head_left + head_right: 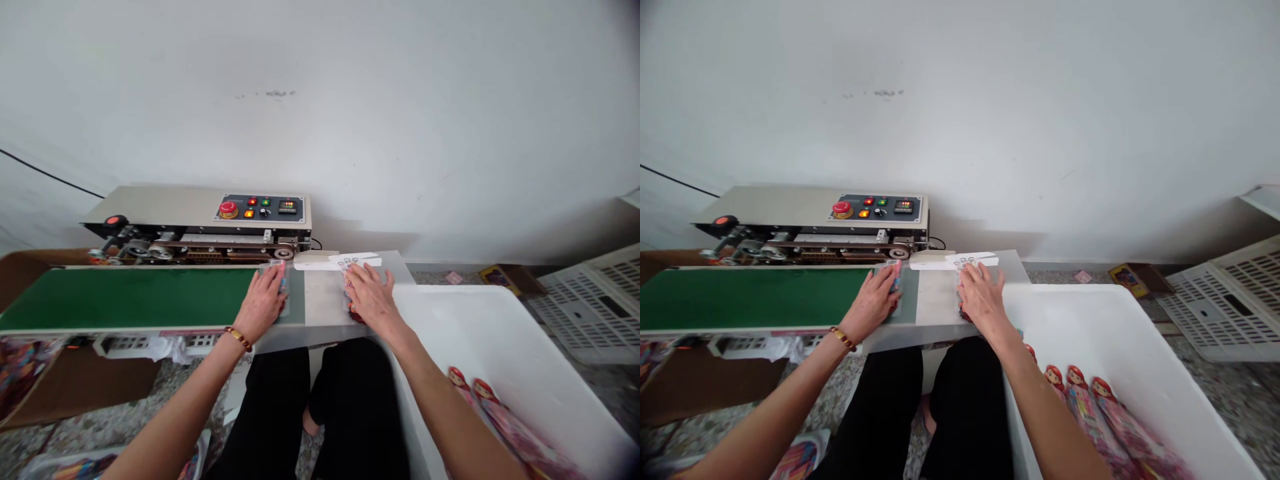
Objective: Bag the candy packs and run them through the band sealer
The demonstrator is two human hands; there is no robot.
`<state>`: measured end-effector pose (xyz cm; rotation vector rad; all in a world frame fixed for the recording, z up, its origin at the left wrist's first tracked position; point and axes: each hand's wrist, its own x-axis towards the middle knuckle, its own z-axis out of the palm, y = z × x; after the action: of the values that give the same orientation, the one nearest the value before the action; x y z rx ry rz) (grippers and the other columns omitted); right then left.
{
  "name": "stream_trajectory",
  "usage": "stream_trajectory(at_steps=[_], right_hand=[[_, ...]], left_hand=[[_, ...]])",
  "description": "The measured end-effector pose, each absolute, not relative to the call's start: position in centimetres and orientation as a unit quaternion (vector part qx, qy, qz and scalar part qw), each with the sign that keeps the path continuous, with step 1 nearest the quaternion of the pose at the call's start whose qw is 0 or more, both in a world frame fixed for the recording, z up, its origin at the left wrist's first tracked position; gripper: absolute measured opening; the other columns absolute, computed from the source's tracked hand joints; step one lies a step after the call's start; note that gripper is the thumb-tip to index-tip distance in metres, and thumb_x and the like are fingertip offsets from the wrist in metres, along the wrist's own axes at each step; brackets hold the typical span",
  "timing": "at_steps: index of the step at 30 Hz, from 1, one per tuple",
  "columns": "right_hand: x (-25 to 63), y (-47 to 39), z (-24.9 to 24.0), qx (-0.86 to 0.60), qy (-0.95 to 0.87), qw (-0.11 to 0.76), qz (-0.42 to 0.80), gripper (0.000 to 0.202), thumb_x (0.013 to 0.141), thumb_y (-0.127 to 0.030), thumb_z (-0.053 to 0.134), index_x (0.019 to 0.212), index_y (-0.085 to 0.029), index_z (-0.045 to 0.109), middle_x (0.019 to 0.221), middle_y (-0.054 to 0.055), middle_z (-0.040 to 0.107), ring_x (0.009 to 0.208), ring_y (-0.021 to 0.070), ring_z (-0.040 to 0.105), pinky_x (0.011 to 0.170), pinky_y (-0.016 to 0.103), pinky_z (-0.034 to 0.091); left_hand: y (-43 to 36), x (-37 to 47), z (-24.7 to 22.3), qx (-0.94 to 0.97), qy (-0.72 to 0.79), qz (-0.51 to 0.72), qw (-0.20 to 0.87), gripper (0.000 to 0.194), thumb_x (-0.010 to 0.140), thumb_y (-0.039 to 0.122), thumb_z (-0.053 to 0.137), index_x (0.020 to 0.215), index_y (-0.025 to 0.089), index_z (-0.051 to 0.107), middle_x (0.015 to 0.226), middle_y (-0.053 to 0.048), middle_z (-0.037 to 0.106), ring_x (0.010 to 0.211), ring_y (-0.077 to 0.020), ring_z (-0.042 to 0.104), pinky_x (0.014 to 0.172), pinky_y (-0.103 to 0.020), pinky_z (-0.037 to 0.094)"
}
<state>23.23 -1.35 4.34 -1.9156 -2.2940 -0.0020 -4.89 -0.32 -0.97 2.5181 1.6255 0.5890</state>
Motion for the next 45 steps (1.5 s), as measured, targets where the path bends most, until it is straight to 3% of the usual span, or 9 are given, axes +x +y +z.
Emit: stream_trajectory(at_steps=[4, 8, 11, 13, 17, 27, 32, 38, 45], right_hand=[[20.3, -1.5, 3.7, -0.592, -0.804, 0.057, 0.014, 0.034, 0.101, -0.019, 0.047, 0.129, -0.024, 0.065, 0.151, 0.01, 0.052, 0.137, 0.0343, 0.042, 0.117, 0.07, 0.013], [15.7, -0.7, 3.7, -0.583, -0.806, 0.094, 0.041, 0.037, 0.102, -0.019, 0.043, 0.136, -0.021, 0.059, 0.151, 0.013, 0.051, 0.131, 0.0313, 0.047, 0.115, 0.064, 0.024], [14.6, -0.6, 4.0, -0.586, -0.798, 0.124, 0.064, 0.041, 0.103, -0.017, 0.039, 0.14, -0.022, 0.055, 0.151, 0.012, 0.052, 0.131, 0.0293, 0.047, 0.114, 0.06, 0.027], [15.4, -0.7, 4.2, -0.599, -0.786, 0.135, 0.073, 0.041, 0.104, -0.017, 0.036, 0.14, -0.023, 0.055, 0.15, 0.01, 0.054, 0.131, 0.0284, 0.048, 0.113, 0.058, 0.026], [18.4, 0.1, 4.7, -0.619, -0.773, 0.128, 0.063, 0.037, 0.104, -0.017, 0.038, 0.13, -0.022, 0.064, 0.14, 0.011, 0.062, 0.124, 0.0272, 0.053, 0.11, 0.05, 0.029], [15.6, 5.0, 5.5, -0.545, -0.831, 0.07, 0.09, 0.035, 0.099, -0.013, 0.041, 0.11, -0.021, 0.074, 0.125, 0.01, 0.068, 0.115, 0.0269, 0.055, 0.103, 0.048, 0.029], [18.0, 4.9, 5.7, -0.589, -0.781, 0.132, 0.158, 0.044, 0.097, -0.007, 0.037, 0.124, -0.023, 0.068, 0.132, 0.007, 0.067, 0.119, 0.0227, 0.057, 0.104, 0.043, 0.031], [23.1, 1.3, 4.7, -0.652, -0.729, 0.194, 0.075, 0.036, 0.097, -0.015, 0.041, 0.118, -0.022, 0.07, 0.132, 0.009, 0.067, 0.123, 0.0263, 0.055, 0.113, 0.054, 0.022], [25.1, -2.0, 3.0, -0.634, -0.767, 0.098, 0.016, 0.045, 0.096, -0.01, 0.041, 0.131, -0.029, 0.063, 0.148, 0.009, 0.056, 0.138, 0.0349, 0.044, 0.116, 0.072, 0.007]], left_hand=[[-0.3, -9.0, -1.1, 0.794, 0.575, 0.195, 0.02, 0.05, 0.097, 0.028, 0.043, 0.146, 0.015, 0.048, 0.148, -0.018, 0.054, 0.138, -0.034, 0.05, 0.12, -0.061, 0.031], [-0.9, -9.2, -0.3, 0.762, 0.606, 0.227, -0.026, 0.041, 0.099, 0.026, 0.042, 0.134, 0.014, 0.058, 0.144, -0.02, 0.058, 0.134, -0.0356, 0.054, 0.121, -0.068, 0.023], [-1.6, -5.4, 0.4, 0.79, 0.56, 0.248, -0.008, 0.036, 0.101, 0.023, 0.039, 0.127, 0.016, 0.062, 0.138, -0.016, 0.063, 0.133, -0.0284, 0.056, 0.123, -0.06, 0.026], [-1.8, -2.0, 0.5, 0.811, 0.531, 0.244, 0.016, 0.038, 0.101, 0.021, 0.038, 0.131, 0.016, 0.06, 0.14, -0.015, 0.062, 0.136, -0.0256, 0.054, 0.124, -0.054, 0.03], [-1.6, 2.5, 0.2, 0.827, 0.519, 0.212, 0.042, 0.048, 0.098, 0.022, 0.046, 0.144, 0.01, 0.048, 0.151, -0.019, 0.051, 0.143, -0.0302, 0.046, 0.12, -0.055, 0.036], [-1.4, 1.7, -0.2, 0.854, 0.493, 0.161, 0.044, 0.054, 0.092, 0.019, 0.053, 0.144, 0.008, 0.047, 0.156, -0.021, 0.044, 0.146, -0.0337, 0.041, 0.122, -0.058, 0.032], [-1.0, 1.4, -0.1, 0.852, 0.496, 0.166, 0.039, 0.054, 0.095, 0.021, 0.05, 0.147, 0.009, 0.044, 0.155, -0.02, 0.046, 0.146, -0.0321, 0.041, 0.123, -0.057, 0.031], [-0.2, -1.1, -0.1, 0.858, 0.487, 0.158, 0.046, 0.052, 0.096, 0.022, 0.047, 0.147, 0.011, 0.045, 0.157, -0.019, 0.044, 0.147, -0.0308, 0.04, 0.123, -0.056, 0.031], [0.5, -8.8, -0.7, 0.852, 0.496, 0.158, 0.055, 0.047, 0.099, 0.028, 0.041, 0.144, 0.018, 0.047, 0.154, -0.015, 0.049, 0.144, -0.0292, 0.045, 0.122, -0.059, 0.031]])
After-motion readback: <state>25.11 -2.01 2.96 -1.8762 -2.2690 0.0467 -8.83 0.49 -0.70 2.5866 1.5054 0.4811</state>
